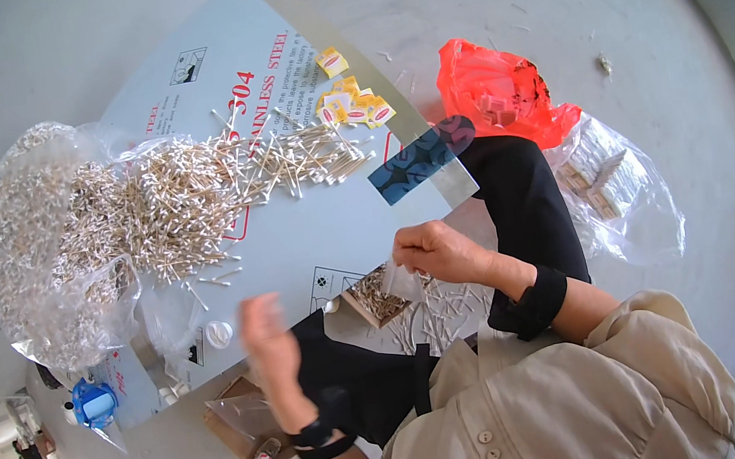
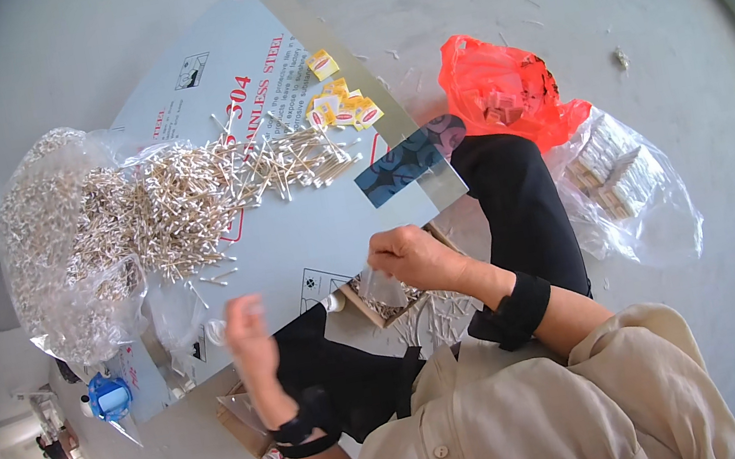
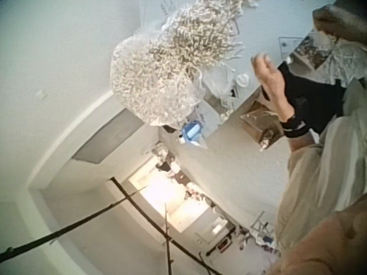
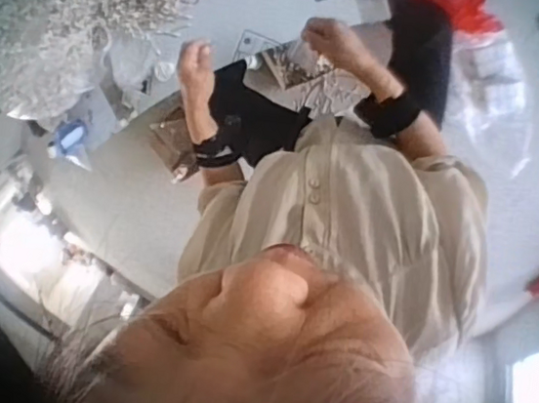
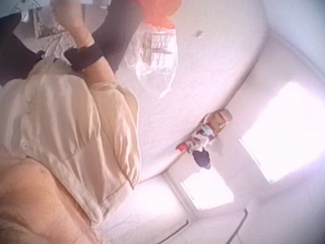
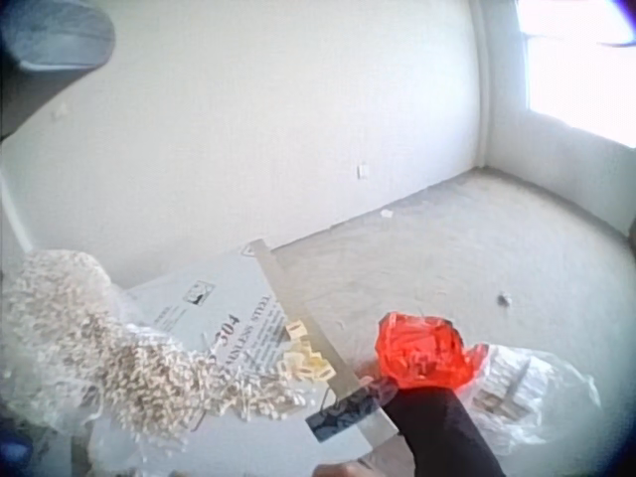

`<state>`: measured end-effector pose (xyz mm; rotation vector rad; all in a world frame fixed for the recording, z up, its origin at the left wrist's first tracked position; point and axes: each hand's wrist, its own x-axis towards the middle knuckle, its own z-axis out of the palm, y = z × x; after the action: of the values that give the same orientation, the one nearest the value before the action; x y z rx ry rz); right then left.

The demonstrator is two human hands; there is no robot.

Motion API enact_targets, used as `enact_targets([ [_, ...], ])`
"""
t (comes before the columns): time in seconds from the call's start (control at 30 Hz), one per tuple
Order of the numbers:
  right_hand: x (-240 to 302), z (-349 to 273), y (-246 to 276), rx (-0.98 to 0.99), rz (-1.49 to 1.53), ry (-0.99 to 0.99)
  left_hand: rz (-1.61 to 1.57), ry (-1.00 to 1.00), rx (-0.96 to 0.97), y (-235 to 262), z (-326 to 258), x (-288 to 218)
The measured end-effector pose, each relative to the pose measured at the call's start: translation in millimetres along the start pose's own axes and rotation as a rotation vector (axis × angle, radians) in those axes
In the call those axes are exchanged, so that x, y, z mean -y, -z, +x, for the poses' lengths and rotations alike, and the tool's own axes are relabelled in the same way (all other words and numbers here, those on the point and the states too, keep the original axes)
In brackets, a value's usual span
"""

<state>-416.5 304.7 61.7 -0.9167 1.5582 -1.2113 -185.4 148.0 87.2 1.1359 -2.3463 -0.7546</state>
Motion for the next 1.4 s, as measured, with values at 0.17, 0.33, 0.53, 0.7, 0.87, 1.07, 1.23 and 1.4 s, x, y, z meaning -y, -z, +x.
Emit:
enact_targets([
  [0.17, -11, -7, 15, 0.087, -0.238, 0.198, -0.293, -0.114, 0.421, -77, -11, -93],
  [0.33, -24, -18, 39, 0.104, -0.24, 0.153, -0.322, -0.041, 0.416, -103, -13, -113],
  [0.53, -30, -22, 53, -0.006, -0.113, 0.15, -0.394, 0.152, 0.463, -122, -7, -123],
  [0.7, -26, -26, 60, -0.381, 0.051, 0.06, -0.462, 0.274, 0.343, -147, 5, -124],
  [0.87, -33, -28, 63, -0.221, 0.449, -0.162, -0.642, 0.218, 0.355, -172, 6, -136],
  [1.07, -44, -29, 79, -0.268, 0.616, -0.248, -0.736, 0.292, 0.489, -181, 11, -145],
  [1.23, -34, -26, 90, -0.216, 0.484, -0.164, -0.958, 0.471, 0.577, -178, 17, -146],
  [1.4, -48, -23, 92, -0.232, 0.341, -0.093, -1.251, 0.699, 0.66, -179, 21, -139],
])
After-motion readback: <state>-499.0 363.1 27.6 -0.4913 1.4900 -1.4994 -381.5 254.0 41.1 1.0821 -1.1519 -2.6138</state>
